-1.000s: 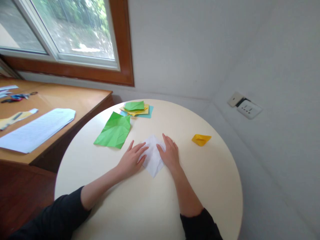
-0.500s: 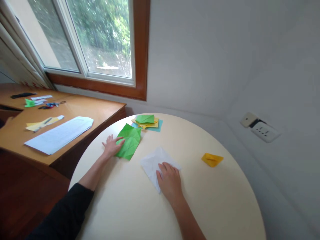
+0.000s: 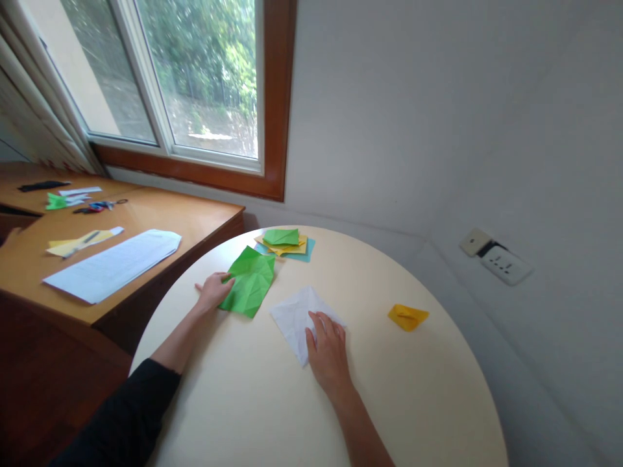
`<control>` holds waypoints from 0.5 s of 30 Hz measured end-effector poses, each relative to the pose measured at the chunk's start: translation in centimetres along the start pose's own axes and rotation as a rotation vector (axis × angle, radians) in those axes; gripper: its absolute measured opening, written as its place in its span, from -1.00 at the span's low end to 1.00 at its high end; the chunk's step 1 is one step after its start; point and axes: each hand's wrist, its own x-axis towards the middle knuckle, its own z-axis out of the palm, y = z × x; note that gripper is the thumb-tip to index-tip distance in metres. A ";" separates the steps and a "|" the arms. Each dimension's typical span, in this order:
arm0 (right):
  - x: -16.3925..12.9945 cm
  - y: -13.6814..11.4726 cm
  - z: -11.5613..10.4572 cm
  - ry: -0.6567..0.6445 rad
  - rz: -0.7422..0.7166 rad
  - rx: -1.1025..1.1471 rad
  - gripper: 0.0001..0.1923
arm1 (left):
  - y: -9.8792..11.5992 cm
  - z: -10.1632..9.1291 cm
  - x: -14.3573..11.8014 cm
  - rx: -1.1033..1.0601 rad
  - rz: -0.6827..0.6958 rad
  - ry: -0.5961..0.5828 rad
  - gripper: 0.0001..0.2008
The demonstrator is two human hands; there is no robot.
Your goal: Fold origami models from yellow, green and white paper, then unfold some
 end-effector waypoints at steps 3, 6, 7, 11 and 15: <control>0.1 0.1 -0.3 0.022 0.016 0.020 -0.73 | -0.3 -0.4 0.1 -0.101 0.015 0.099 -0.74; 0.0 0.3 -0.3 -0.016 0.007 0.030 -0.75 | -0.7 -0.8 0.4 -0.285 0.029 0.192 -0.70; 0.0 0.4 -0.2 -0.017 -0.001 0.036 -0.75 | -0.9 -0.8 0.6 -0.362 0.008 0.211 -0.69; -0.1 0.8 0.5 0.014 -0.039 0.055 -0.71 | -1.4 -0.8 1.1 -0.679 -0.164 0.232 -0.66; -0.2 0.9 1.0 -0.002 -0.066 0.036 -0.66 | -1.5 -0.9 1.5 -0.894 -0.328 0.242 -0.75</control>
